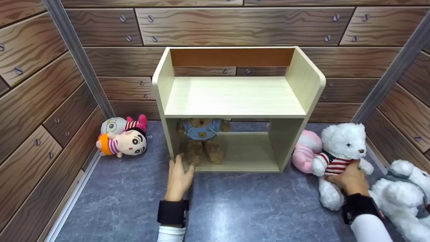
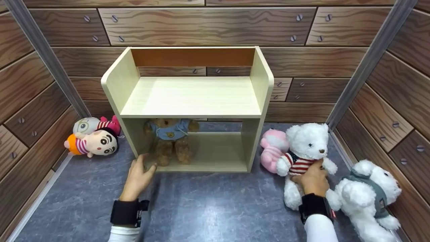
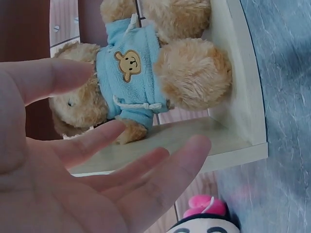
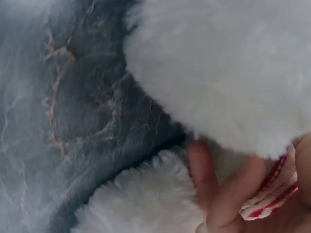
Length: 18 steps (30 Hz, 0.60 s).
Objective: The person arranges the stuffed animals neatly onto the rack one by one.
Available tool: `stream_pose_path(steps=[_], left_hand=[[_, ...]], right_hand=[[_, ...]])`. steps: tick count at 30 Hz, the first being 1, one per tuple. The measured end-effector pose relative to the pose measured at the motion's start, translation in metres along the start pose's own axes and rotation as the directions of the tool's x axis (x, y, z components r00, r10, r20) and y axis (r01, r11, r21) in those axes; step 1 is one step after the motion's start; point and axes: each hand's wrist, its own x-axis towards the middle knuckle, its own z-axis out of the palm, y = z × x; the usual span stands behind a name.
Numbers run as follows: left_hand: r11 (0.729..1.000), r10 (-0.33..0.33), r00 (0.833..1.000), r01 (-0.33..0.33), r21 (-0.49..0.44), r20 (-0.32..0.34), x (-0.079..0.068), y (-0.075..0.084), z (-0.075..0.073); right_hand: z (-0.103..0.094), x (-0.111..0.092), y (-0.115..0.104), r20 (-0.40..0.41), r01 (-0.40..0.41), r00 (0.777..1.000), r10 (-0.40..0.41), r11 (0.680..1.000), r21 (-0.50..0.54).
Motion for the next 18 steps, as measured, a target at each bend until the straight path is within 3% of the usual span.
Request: stream_pose_path(steps=[8, 13, 18], left_hand=[[0.999, 0.044, 0.985, -0.042, 0.012, -0.165, 0.0, -0.008, -0.006], [0.998, 0.057, 0.992, -0.056, 0.006, -0.113, 0.002, -0.012, -0.008], [0.999, 0.035, 0.998, -0.036, -0.018, -0.051, 0.003, -0.011, -0.008]], right_hand=[[0.001, 0.004, 0.001, 0.014, 0.059, 0.998, -0.059, 0.998, -0.01], [0.0, 0.005, 0.009, 0.014, 0.066, 0.998, -0.066, 0.996, -0.056], [0.004, 0.002, 0.013, -0.066, 0.057, 0.996, -0.06, 0.997, -0.047]])
